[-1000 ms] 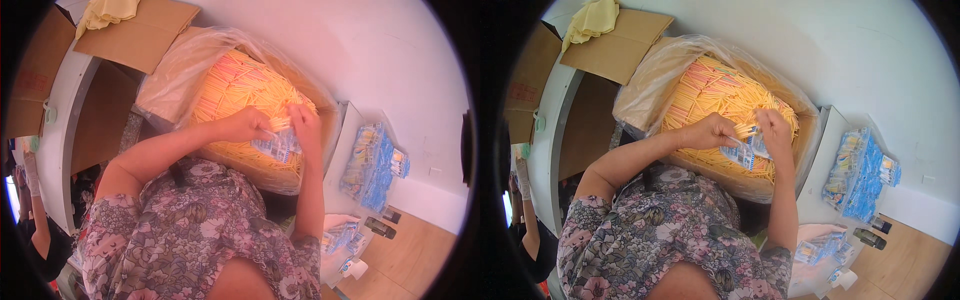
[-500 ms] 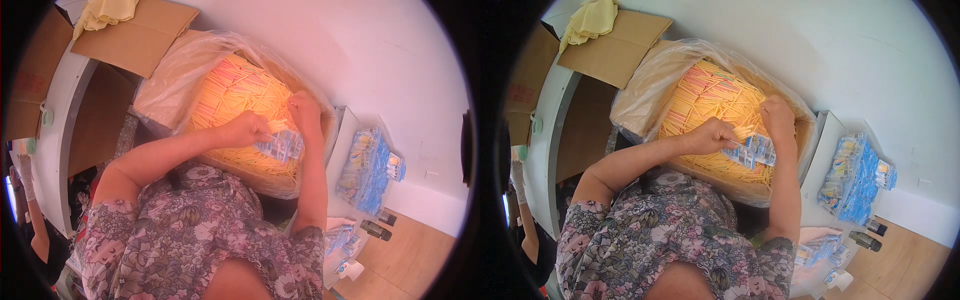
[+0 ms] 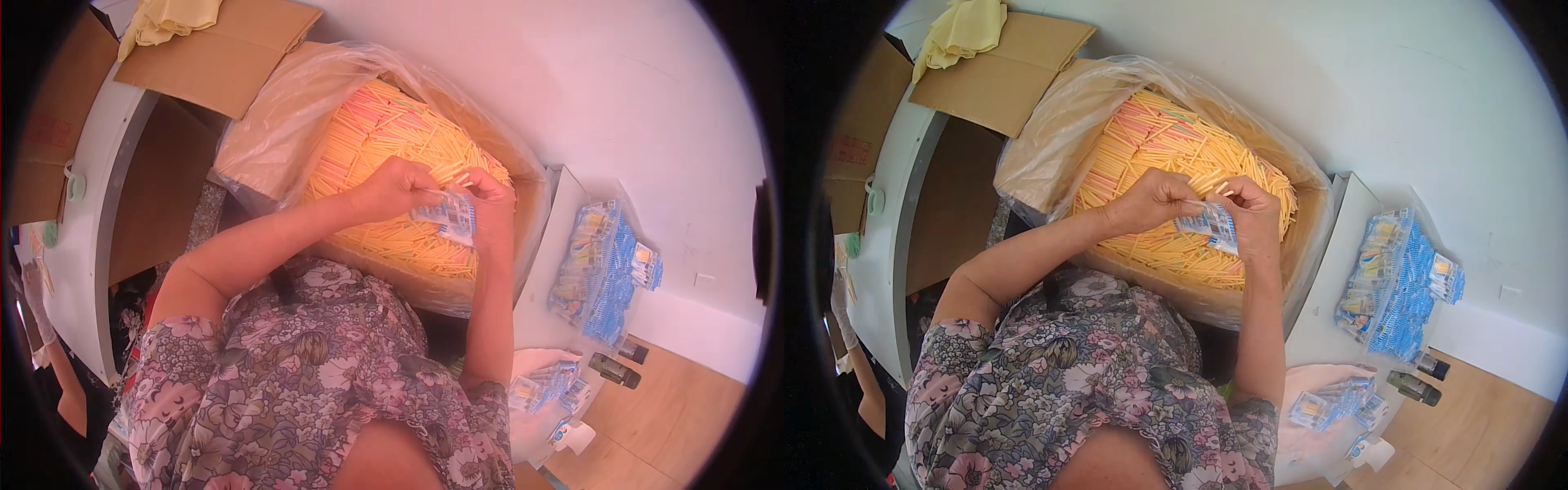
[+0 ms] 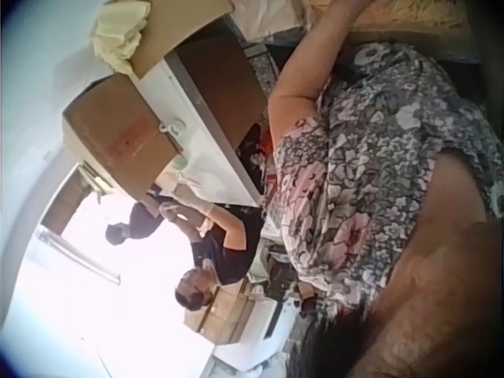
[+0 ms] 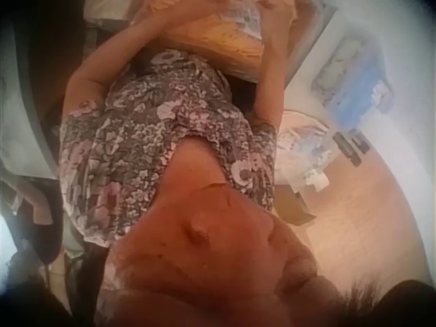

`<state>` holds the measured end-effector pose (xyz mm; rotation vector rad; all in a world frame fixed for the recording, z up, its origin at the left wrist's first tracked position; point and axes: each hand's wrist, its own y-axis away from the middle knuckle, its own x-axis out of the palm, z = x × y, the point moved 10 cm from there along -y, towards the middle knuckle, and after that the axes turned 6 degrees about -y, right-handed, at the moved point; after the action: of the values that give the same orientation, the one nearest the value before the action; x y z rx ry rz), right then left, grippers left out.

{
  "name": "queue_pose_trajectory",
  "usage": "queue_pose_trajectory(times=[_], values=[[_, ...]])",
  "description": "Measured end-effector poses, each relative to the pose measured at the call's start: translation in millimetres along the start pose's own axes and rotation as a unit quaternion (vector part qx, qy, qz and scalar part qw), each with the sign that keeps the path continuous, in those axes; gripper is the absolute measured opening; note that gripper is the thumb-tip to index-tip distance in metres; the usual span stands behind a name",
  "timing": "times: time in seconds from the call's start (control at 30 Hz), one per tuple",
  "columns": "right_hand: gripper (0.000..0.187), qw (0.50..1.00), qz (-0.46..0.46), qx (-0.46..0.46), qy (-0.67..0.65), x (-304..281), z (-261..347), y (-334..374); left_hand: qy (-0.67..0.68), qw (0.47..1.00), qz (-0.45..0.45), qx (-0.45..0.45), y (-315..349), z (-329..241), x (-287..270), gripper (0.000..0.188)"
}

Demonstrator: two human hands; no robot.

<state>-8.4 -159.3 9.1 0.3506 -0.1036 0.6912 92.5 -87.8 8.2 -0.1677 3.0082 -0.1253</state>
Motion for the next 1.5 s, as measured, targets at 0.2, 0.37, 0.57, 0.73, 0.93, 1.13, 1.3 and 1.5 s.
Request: queue_pose_trajectory(times=[0.2, 0.37, 0.57, 0.73, 0.93, 1.13, 1.3, 1.5], values=[[0.013, 0.999, -0.019, -0.032, -0.021, 5, 3, 3, 0.024, 0.999, 0.03, 0.031, 2, -10, 8, 0.007], [0.02, 0.944, -0.036, -0.138, 0.299, 26, 34, 10, -0.144, 0.965, -0.035, 0.216, 13, -48, 13, 0.009], [0.017, 0.926, -0.138, -0.197, 0.291, 3, 42, 16, -0.095, 0.988, 0.094, 0.078, 4, -18, 25, 0.012], [0.016, 0.918, -0.102, -0.02, 0.382, -48, 23, 30, -0.054, 0.991, 0.028, 0.123, 6, -19, 9, 0.009], [0.018, 0.837, -0.061, -0.257, 0.479, -31, -21, 72, 0.067, 0.987, 0.142, -0.019, 5, 3, 33, 0.011], [0.016, 0.948, -0.11, -0.08, 0.287, -39, 11, 76, 0.112, 0.954, 0.278, -0.027, 25, -12, 78, 0.015], [0.021, 0.923, -0.151, -0.169, 0.31, -19, 44, 94, 0.114, 0.947, 0.297, -0.043, 28, -29, 104, 0.011], [0.022, 0.951, -0.171, -0.157, 0.202, -33, 28, 103, -0.089, 0.962, 0.226, 0.126, 29, -50, 103, 0.013]])
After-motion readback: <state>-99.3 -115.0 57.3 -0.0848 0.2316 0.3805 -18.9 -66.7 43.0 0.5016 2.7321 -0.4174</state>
